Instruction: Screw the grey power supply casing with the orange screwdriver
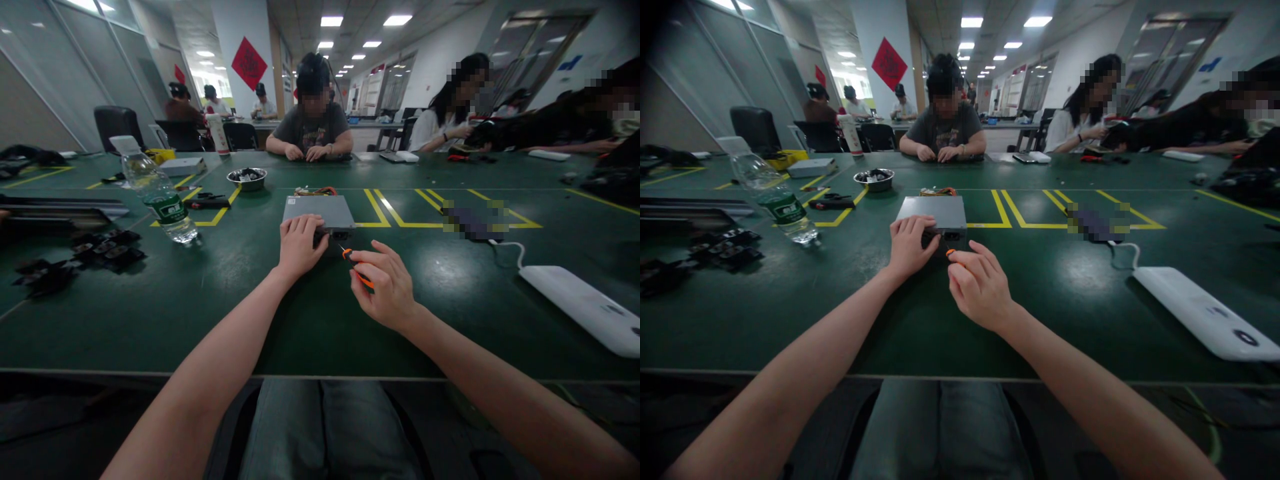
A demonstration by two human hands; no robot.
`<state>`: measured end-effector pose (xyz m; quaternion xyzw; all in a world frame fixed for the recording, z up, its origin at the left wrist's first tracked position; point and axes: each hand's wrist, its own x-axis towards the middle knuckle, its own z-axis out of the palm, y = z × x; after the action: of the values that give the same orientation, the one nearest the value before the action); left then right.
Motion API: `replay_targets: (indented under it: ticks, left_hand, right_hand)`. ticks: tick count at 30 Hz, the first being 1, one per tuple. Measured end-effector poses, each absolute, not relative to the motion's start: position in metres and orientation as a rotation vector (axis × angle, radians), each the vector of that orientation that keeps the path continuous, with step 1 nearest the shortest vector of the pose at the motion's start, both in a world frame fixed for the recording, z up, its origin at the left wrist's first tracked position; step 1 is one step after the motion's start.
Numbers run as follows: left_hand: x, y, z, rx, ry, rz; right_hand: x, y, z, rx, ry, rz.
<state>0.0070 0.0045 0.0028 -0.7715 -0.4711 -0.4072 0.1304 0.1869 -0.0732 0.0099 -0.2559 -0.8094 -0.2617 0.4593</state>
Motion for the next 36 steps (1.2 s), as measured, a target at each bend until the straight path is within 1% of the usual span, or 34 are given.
replay_targets:
  ticks: [7, 13, 20, 36]
  left_hand:
    - [0.007, 0.004, 0.003, -2.244, -1.373, -1.193]
    - [0.008, 0.003, 0.004, -2.248, -1.400, -1.175]
    - [0.008, 0.004, 0.003, -2.243, -1.404, -1.178]
    - [0.008, 0.002, 0.005, -2.257, -1.409, -1.160]
  right_hand:
    - [0.188, -0.073, 0.011, -0.678, -1.978, -0.657]
    - [0.189, -0.071, 0.007, -0.624, -1.980, -0.535]
    - [0.189, -0.073, 0.007, -0.665, -2.034, -0.644]
    - [0.190, -0.073, 0.003, -0.586, -2.143, -0.577]
